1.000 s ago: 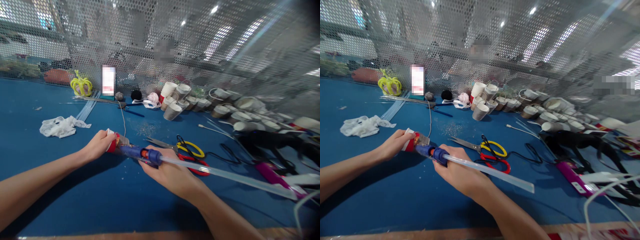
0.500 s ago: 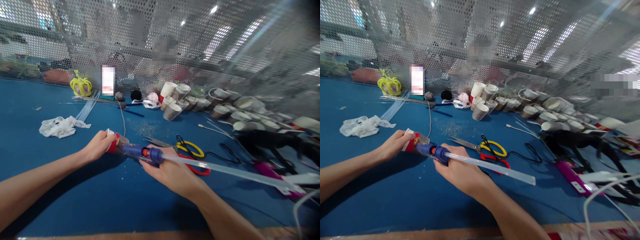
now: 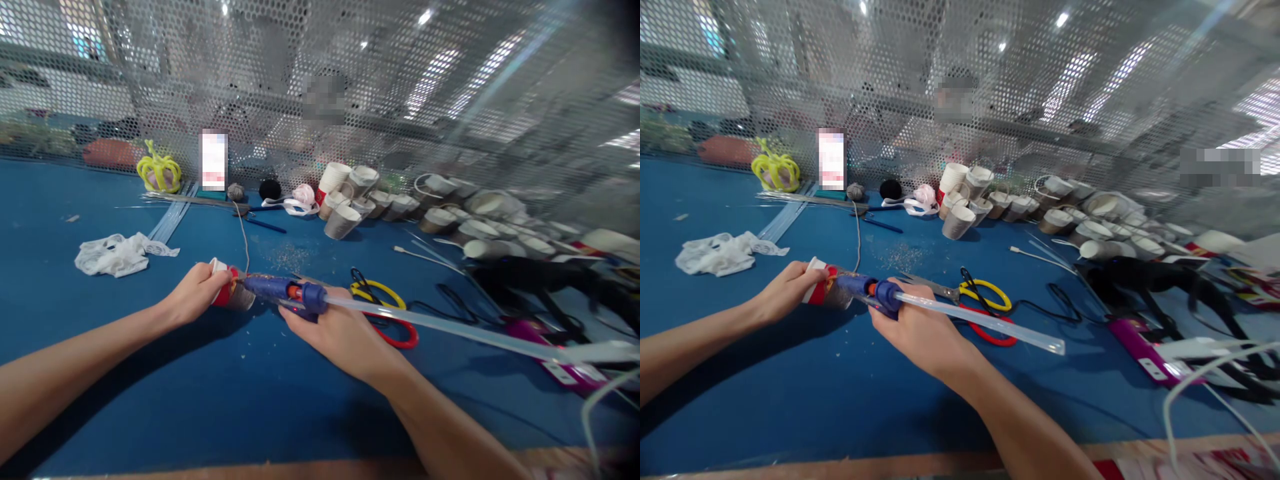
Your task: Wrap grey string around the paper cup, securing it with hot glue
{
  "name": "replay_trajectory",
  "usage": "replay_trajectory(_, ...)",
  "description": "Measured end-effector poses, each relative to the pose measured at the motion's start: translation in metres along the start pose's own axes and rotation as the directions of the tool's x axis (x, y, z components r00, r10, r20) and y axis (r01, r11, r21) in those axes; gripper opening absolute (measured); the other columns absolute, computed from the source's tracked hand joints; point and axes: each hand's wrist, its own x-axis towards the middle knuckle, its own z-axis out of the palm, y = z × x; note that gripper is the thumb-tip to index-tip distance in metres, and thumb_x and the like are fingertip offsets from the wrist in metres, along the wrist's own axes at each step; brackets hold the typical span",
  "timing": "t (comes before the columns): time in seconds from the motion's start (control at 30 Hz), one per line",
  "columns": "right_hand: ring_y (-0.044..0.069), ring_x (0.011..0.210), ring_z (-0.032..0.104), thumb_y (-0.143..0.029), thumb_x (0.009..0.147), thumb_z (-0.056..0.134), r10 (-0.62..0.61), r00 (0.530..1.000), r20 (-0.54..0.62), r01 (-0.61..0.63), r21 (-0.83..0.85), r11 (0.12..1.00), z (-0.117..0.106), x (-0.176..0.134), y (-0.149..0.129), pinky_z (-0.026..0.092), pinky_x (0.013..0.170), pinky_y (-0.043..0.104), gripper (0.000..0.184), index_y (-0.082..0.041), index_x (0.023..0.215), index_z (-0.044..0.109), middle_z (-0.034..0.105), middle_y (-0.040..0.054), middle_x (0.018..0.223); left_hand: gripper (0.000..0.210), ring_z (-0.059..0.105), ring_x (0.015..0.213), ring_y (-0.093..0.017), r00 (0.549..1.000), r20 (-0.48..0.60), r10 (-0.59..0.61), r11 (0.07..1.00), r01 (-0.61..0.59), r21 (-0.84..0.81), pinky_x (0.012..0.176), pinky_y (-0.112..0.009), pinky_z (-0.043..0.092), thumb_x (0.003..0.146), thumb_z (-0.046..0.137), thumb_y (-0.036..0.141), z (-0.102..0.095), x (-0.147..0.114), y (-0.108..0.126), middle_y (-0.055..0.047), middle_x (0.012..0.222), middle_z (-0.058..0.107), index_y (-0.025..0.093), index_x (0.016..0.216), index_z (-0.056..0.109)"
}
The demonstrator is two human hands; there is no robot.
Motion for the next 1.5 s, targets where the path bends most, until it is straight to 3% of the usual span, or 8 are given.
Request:
replay_trajectory(0.2, 0.009, 0.050, 0.044, -0.025, 0.072, 0.046, 0.000, 0.998, 0.061, -0.002, 0.020, 1.000, -0.002, -0.003, -0.001, 0.035, 0.050, 0.021, 0.011, -0.019, 0.063, 0.044, 0.049, -0.0034, 0.056, 0.021, 0.033, 0.040, -0.009, 1.000, 0.026, -0.014, 0.999, 0.015, -0.036, 0.041, -0.020, 0.025, 0.067, 0.036, 0.028, 0.000, -0.001, 0.002, 0.005, 0.044, 0.037, 0.015, 0.052, 0.044)
replay_trajectory(0.37, 0.010, 0.055, 0.046, -0.026, 0.075, 0.043, -0.014, 1.000, -0.006, 0.014, -0.039, 0.999, -0.002, 0.000, -0.001, 0.034, 0.050, 0.021, 0.011, -0.018, 0.066, 0.045, 0.050, -0.0016, 0.060, 0.024, 0.031, 0.040, -0.008, 1.000, 0.005, 0.020, 1.000, -0.020, 0.000, 0.040, -0.020, 0.024, 0.068, 0.036, 0.030, 0.000, 0.000, -0.003, 0.005, 0.043, 0.035, 0.015, 0.051, 0.043)
replay_trajectory(0.9, 0.010, 0.052, 0.046, -0.029, 0.073, 0.045, -0.001, 0.998, 0.063, 0.006, -0.078, 0.997, -0.004, 0.000, -0.002, 0.033, 0.048, 0.021, 0.013, -0.018, 0.066, 0.048, 0.052, -0.0019, 0.060, 0.022, 0.031, 0.041, -0.008, 1.000, 0.024, 0.008, 1.000, -0.007, -0.026, 0.041, -0.020, 0.024, 0.067, 0.035, 0.028, 0.001, -0.001, -0.002, 0.005, 0.043, 0.035, 0.014, 0.052, 0.044)
replay_trajectory(1.17, 0.009, 0.048, 0.040, -0.030, 0.073, 0.042, -0.017, 1.000, 0.015, 0.019, -0.163, 0.986, -0.002, 0.005, 0.005, 0.032, 0.050, 0.022, 0.019, -0.017, 0.060, 0.047, 0.045, -0.0024, 0.051, 0.027, 0.030, 0.044, -0.008, 0.996, 0.032, 0.079, 0.995, -0.081, 0.066, 0.043, -0.020, 0.026, 0.071, 0.034, 0.031, 0.002, -0.001, -0.009, 0.005, 0.047, 0.034, 0.013, 0.055, 0.046)
replay_trajectory(1.5, 0.007, 0.039, 0.038, -0.030, 0.073, 0.043, 0.120, 0.990, 0.073, -0.121, 0.012, 0.993, -0.005, 0.002, -0.003, 0.030, 0.040, 0.019, 0.026, -0.018, 0.050, 0.040, 0.039, -0.0049, 0.040, 0.026, 0.027, 0.044, -0.008, 0.996, 0.036, 0.084, 0.991, -0.087, 0.102, 0.042, -0.021, 0.024, 0.072, 0.033, 0.031, 0.001, -0.003, -0.007, 0.005, 0.047, 0.028, 0.015, 0.052, 0.040)
